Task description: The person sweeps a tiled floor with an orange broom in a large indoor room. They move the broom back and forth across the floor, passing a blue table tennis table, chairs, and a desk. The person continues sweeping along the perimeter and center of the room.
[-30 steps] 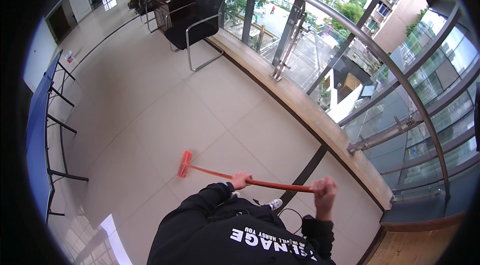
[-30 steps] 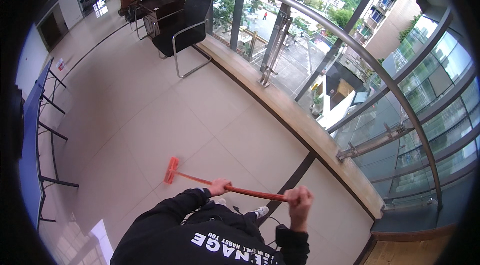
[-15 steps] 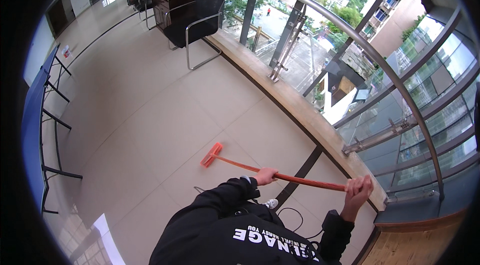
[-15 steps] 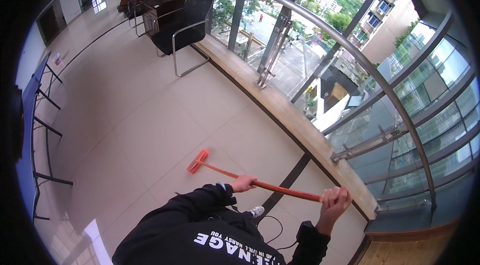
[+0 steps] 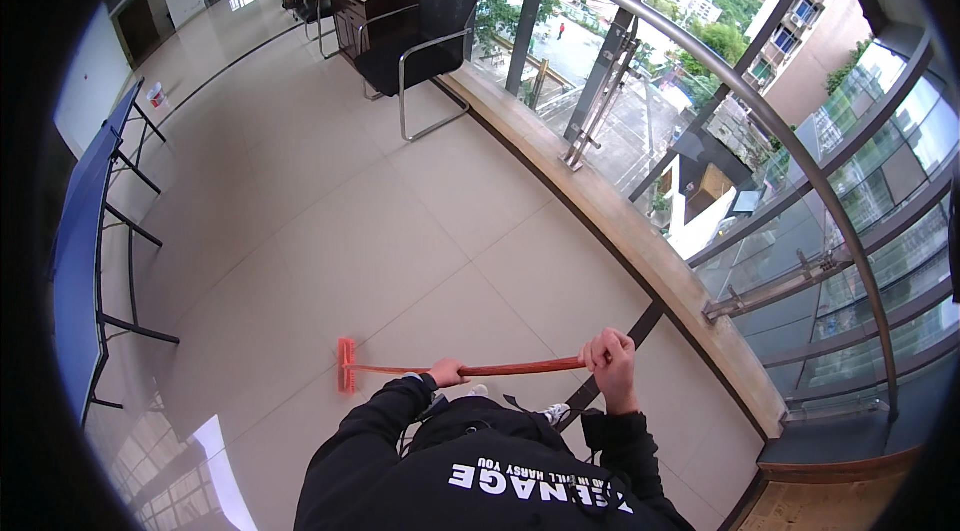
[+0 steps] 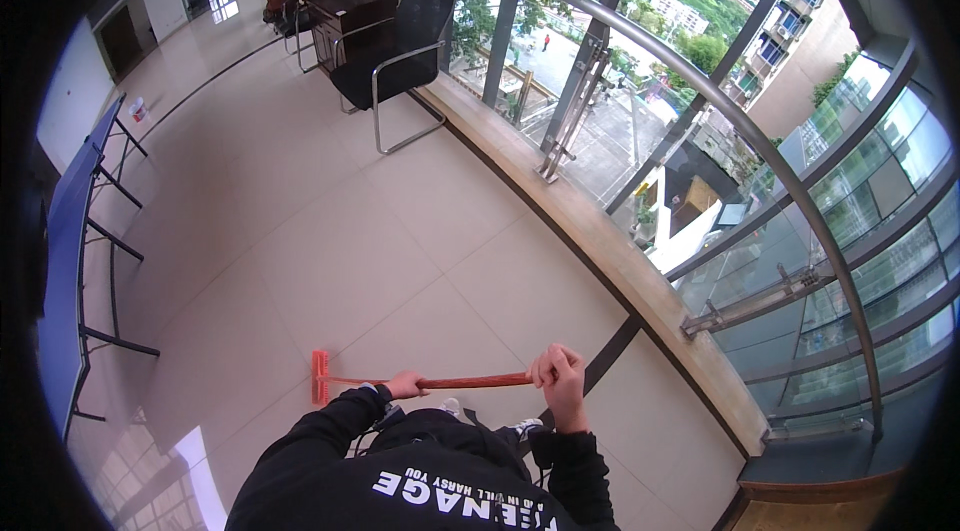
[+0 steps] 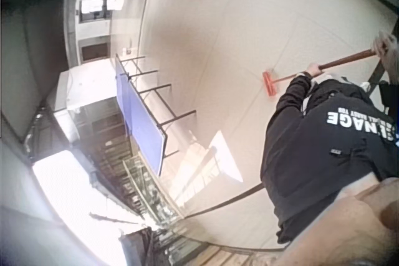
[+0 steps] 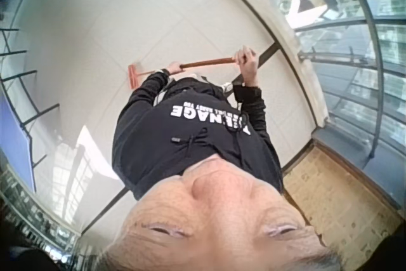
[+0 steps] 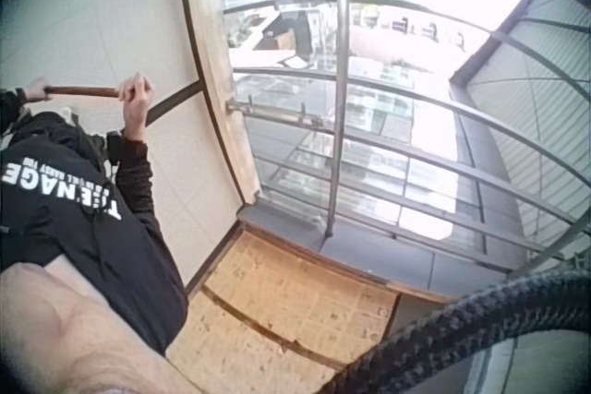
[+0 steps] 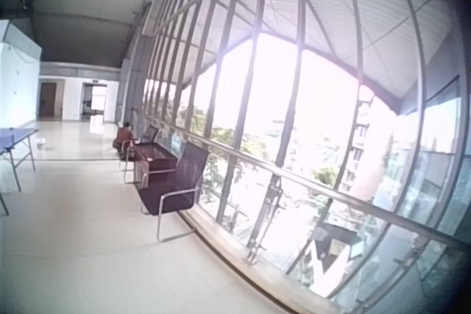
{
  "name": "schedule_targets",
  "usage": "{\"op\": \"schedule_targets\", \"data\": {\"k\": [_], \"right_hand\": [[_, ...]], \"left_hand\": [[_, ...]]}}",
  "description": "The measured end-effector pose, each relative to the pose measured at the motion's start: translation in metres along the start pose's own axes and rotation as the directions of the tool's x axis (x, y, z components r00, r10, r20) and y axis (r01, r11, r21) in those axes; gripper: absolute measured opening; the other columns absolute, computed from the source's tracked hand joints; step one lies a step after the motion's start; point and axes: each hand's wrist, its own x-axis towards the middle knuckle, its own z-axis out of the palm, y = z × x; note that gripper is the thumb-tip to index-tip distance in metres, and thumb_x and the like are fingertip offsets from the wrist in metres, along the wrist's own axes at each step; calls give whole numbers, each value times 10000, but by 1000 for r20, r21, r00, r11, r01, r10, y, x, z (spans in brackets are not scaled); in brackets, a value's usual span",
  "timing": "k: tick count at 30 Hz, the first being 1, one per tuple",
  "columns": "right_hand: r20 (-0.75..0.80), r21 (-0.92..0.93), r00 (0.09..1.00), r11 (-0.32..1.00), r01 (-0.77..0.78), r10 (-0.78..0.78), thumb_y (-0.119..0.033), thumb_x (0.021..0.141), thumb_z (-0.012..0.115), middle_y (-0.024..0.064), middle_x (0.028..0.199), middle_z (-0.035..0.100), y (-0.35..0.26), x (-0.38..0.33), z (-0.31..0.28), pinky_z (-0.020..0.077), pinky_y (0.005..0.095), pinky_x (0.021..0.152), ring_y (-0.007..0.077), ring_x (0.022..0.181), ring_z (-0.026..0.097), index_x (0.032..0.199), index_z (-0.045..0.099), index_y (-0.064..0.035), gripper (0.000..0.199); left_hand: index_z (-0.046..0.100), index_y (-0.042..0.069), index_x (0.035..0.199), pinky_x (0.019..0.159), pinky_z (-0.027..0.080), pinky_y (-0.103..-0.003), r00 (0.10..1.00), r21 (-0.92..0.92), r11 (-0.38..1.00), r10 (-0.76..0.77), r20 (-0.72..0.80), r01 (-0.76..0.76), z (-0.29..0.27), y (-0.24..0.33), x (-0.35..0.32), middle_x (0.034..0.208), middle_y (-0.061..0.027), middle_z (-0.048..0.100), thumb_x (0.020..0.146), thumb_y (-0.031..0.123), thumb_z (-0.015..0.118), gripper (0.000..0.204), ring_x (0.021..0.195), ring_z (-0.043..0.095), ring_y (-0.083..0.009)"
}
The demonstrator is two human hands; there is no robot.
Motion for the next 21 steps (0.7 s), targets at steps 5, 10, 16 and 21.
{"op": "schedule_targets", "data": {"k": [5, 10, 16, 21], "right_hand": [[-38, -8, 995, 996, 93, -93, -108, 931, 397, -10, 439, 308, -27, -23, -8, 371, 287, 472, 103, 393, 318, 547, 358, -71, 387], [-119, -59, 886, 893, 445, -449, -144, 966, 372, -12, 476, 339, -100, -45, -26, 373, 245, 399, 82, 387, 312, 608, 352, -98, 361], [-125, -381, 692, 678, 629, -711, -209, 981, 382, -1, 473, 348, -155, -77, -14, 359, 220, 357, 63, 348, 312, 600, 377, -77, 403], [-120, -442, 673, 646, 623, -730, -202, 984, 379, -8, 452, 330, -153, -72, -10, 337, 216, 326, 55, 325, 293, 591, 365, -79, 412]], "left_hand": [[576, 101, 1052, 754, 461, -402, 973, -41, 980, 199, 121, -195, -3, 28, 17, 915, -150, 617, 734, 323, 695, 405, 870, 586, -319], [542, 82, 1051, 738, 453, -405, 887, -123, 889, 452, 97, -440, -17, 136, 68, 906, -147, 597, 741, 239, 704, 384, 861, 567, -323], [555, 69, 891, 671, 441, -407, 851, -168, 834, 514, -108, -525, -20, 233, 106, 803, -127, 583, 756, 191, 687, 225, 792, 562, -330], [530, 61, 829, 659, 433, -444, 796, -57, 818, 537, -278, -572, -14, 226, 103, 782, -145, 576, 747, 200, 683, 223, 783, 556, -361]]}}
